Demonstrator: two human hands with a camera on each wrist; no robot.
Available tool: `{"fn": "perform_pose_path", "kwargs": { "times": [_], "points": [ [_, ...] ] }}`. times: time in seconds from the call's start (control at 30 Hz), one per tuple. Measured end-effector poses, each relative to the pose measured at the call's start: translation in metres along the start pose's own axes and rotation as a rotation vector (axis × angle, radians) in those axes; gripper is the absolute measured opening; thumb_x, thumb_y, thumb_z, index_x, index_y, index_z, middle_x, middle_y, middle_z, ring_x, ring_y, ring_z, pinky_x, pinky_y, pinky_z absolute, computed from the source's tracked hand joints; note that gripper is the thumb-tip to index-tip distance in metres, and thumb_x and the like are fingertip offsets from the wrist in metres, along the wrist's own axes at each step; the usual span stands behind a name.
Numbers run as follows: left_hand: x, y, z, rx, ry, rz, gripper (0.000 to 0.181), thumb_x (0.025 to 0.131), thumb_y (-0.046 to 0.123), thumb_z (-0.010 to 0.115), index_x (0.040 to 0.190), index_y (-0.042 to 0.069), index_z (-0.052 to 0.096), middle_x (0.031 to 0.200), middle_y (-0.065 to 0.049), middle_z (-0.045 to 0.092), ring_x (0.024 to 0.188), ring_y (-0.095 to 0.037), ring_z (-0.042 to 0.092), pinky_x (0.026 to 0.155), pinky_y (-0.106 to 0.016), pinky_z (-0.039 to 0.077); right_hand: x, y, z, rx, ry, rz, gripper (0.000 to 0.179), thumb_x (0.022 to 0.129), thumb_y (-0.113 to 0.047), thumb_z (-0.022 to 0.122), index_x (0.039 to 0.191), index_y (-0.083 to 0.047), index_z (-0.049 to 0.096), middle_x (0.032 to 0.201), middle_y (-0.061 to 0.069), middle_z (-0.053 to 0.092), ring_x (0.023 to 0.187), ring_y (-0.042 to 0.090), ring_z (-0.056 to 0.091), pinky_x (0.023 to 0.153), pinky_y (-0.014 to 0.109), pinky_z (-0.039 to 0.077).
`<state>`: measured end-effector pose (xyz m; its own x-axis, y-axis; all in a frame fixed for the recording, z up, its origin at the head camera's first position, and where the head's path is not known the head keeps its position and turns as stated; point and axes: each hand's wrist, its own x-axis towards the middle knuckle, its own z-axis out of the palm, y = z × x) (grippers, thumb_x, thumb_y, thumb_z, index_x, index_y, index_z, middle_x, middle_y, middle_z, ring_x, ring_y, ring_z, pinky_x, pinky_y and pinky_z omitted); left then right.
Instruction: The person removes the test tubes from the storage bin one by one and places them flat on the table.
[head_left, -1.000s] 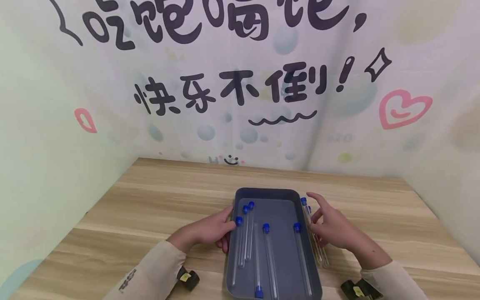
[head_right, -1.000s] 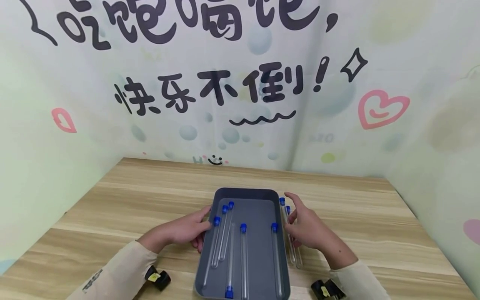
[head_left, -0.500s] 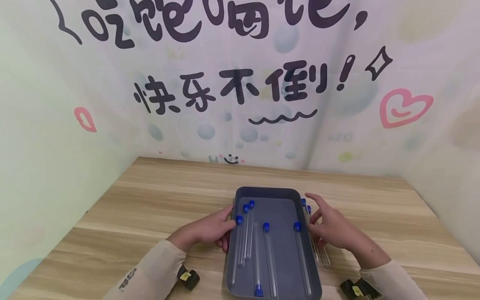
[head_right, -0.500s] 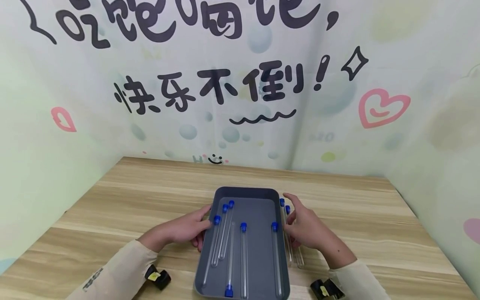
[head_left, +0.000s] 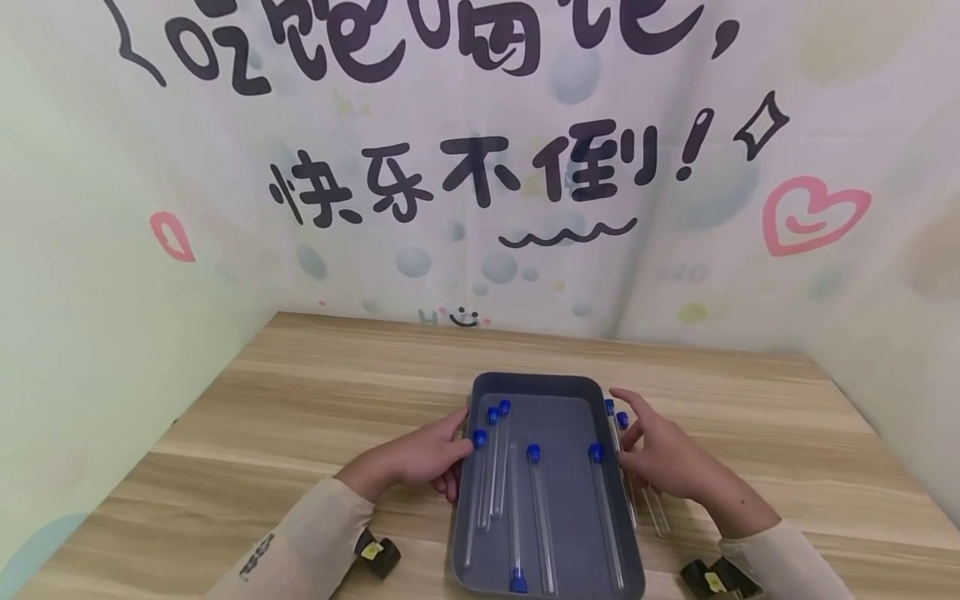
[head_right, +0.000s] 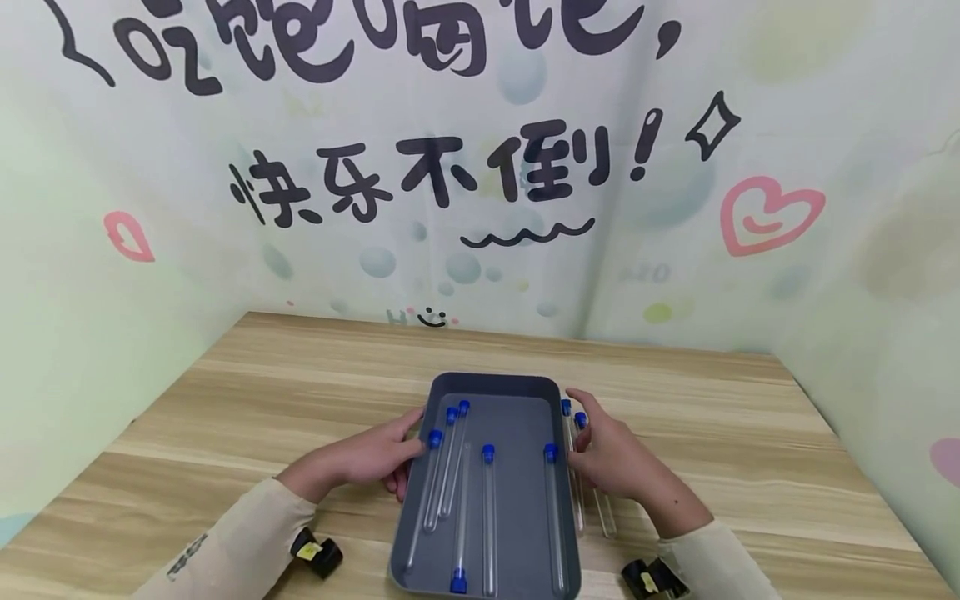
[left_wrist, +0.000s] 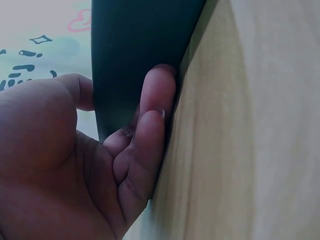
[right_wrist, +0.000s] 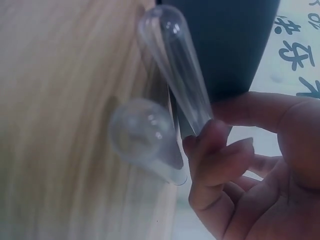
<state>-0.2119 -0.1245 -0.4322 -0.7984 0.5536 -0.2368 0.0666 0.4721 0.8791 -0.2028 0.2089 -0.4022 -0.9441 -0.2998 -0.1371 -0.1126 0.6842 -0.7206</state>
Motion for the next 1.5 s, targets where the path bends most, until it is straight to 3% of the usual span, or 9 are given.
{"fn": "perform_pose_path", "kwargs": {
  "times": [0.4,0.67,1.5],
  "points": [
    [-0.0001,0.0014,0.0003,0.003,0.013,-0.007,0.066,0.100,0.022,0.039,0.155,0.020,0.002,0.061,-0.011,0.065,0.052,-0.022,0.065,0.047,-0.031,0.052,0.0010,0.0021,0.0002,-0.040,0.005,0.002,0.078,0.084,0.001,0.060,0.150,-0.014,0.020,0.089,0.011,0.061,0.051,0.021,0.056,0.043,0.034,0.047],
    [0.0003,0.0006,0.0004,0.006,0.009,-0.006,0.066,0.100,0.021,0.038,0.155,0.019,0.002,0.062,-0.011,0.066,0.053,-0.023,0.065,0.048,-0.032,0.052,0.0039,0.0074,0.0019,-0.166,0.020,-0.081,0.075,0.080,-0.001,0.066,0.146,-0.008,0.029,0.081,0.005,0.062,0.065,0.015,0.055,0.053,0.027,0.046],
    [-0.0003,0.0005,0.0010,0.016,0.014,0.006,0.066,0.100,0.021,0.039,0.155,0.022,0.002,0.062,-0.011,0.066,0.052,-0.023,0.065,0.047,-0.033,0.052,0.0028,0.0087,0.0023,-0.212,0.016,-0.074,0.073,0.081,-0.001,0.066,0.145,-0.006,0.032,0.081,0.003,0.062,0.065,0.013,0.055,0.053,0.027,0.045]
  ]
}}
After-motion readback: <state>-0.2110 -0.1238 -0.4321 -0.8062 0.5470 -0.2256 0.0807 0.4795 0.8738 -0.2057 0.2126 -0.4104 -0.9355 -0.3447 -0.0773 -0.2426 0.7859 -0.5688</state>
